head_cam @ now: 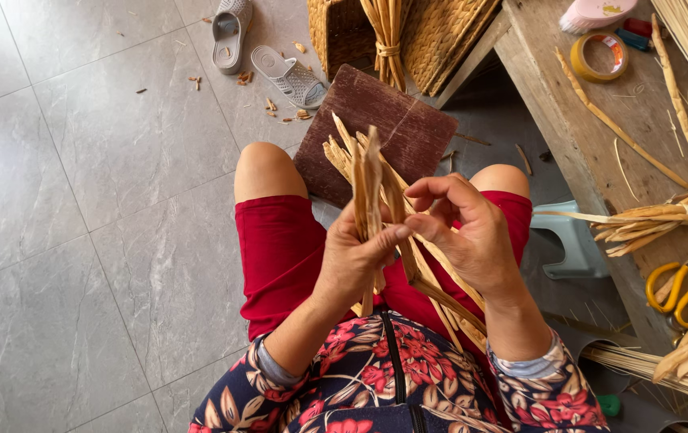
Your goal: The person sits on the floor and repeatedly pulls apart bundles of dried plant strips, then uses yellow-handled scissors to trim the ends of the strips to a uniform length. The person holds the bundle in one hand and cuts with the other, working through the bundle methodically.
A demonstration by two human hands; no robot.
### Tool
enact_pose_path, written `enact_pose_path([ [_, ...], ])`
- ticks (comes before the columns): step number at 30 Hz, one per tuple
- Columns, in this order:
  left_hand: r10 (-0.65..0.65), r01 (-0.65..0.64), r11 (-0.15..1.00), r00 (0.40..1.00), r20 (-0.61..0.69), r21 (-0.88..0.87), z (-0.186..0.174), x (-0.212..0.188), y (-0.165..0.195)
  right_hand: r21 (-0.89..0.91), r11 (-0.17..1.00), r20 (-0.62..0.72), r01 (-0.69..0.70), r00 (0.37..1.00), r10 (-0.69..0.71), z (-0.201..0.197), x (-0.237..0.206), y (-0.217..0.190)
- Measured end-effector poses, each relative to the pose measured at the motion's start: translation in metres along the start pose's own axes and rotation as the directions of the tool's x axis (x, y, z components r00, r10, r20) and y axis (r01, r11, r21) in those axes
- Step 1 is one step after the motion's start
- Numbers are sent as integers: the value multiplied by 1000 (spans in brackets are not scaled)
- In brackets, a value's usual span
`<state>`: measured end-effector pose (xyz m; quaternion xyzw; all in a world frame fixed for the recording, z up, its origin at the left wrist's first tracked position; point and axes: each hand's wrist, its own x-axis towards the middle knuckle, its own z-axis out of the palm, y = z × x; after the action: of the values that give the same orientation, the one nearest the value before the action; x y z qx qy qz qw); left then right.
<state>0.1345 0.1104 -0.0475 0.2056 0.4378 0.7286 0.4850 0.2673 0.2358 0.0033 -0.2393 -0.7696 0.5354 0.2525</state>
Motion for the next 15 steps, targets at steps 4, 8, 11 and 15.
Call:
enact_pose_path([
  [4, -94, 98, 989, 995, 40, -112, 2, -5, -2, 166, 984, 13, -69, 998, 67, 5, 3, 0],
  [8, -183, 196, 948, 980, 74, -249, -1, -8, 1, 426, 879, 91, -215, 977, 194, 1, 2, 11],
  [11, -77, 78, 987, 997, 14, -141, -2, -7, 1, 357, 907, 122, -225, 974, 193, -3, -3, 20],
  [15, 40, -40, 994, 999, 5, 103, -4, -5, 0, 310, 931, 153, -191, 977, 150, -3, -4, 26],
])
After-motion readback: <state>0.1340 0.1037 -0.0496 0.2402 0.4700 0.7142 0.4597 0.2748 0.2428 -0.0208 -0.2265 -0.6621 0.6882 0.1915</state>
